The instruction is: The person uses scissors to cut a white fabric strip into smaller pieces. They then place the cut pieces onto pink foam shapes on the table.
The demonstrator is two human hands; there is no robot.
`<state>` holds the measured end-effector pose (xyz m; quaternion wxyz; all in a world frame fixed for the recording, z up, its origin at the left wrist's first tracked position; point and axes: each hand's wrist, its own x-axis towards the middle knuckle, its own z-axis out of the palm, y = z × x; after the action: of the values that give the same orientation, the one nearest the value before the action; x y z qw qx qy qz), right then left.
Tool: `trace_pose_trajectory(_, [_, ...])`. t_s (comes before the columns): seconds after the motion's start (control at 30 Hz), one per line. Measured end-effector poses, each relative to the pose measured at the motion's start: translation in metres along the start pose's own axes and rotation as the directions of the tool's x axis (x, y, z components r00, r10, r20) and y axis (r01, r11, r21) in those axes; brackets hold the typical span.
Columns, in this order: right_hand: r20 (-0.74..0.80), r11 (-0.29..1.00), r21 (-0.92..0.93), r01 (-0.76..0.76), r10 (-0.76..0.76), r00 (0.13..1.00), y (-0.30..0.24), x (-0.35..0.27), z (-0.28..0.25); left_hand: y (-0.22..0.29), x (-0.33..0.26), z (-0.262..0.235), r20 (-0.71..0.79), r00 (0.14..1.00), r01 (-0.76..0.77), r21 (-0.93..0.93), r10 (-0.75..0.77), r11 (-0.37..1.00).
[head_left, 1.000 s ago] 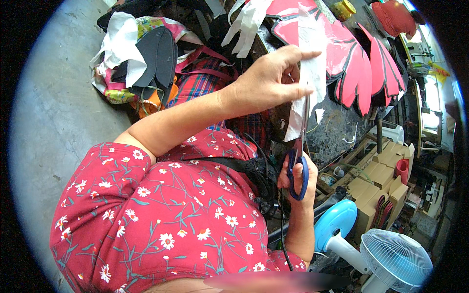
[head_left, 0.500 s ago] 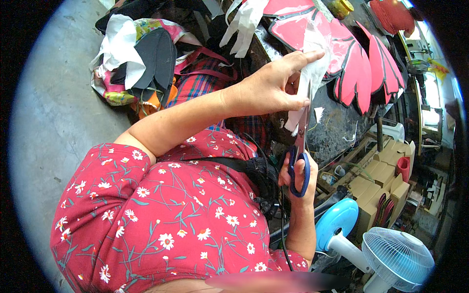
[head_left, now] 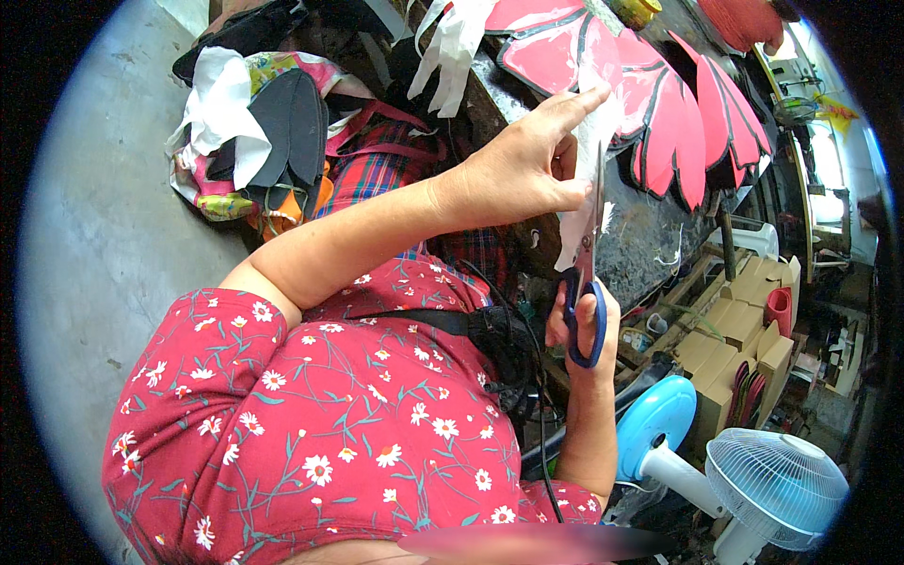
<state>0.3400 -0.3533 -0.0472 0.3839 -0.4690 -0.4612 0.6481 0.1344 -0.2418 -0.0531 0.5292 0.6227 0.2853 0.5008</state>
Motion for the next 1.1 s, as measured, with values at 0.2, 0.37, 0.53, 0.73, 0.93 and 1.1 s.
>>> trace_pose_trajectory(0.2, [-0.024, 1.0, 0.0, 0.002, -0.002, 1.0, -0.003, 0.002, -0.001, -0.006, 0.009, 0.004, -0.063, 0.998, -0.027, -0.056, 0.024, 0.998])
trace_pose_trajectory(0.37, [-0.064, 0.999, -0.029, 0.035, -0.037, 0.997, -0.007, 0.015, -0.001, -0.008, 0.015, 0.015, -0.011, 1.0, -0.028, -0.095, 0.027, 0.995])
trace_pose_trajectory(0.53, [-0.043, 0.999, -0.012, 0.045, -0.045, 0.998, -0.008, 0.017, -0.003, -0.009, 0.02, 0.011, 0.027, 1.0, -0.012, -0.076, 0.014, 0.997])
trace_pose_trajectory(0.73, [-0.062, 0.997, -0.027, 0.075, -0.077, 0.995, -0.004, 0.025, -0.002, -0.008, 0.022, 0.014, 0.024, 1.0, 0.004, -0.104, -0.002, 0.995])
trace_pose_trajectory(0.93, [-0.05, 0.998, -0.008, 0.065, -0.066, 0.997, -0.005, 0.024, -0.004, -0.006, 0.023, 0.012, 0.026, 1.0, 0.003, -0.062, -0.002, 0.998])
trace_pose_trajectory(1.1, [-0.065, 0.995, -0.04, 0.088, -0.091, 0.994, -0.005, 0.031, -0.006, -0.01, 0.027, 0.015, 0.025, 0.999, -0.033, -0.037, 0.034, 0.999])
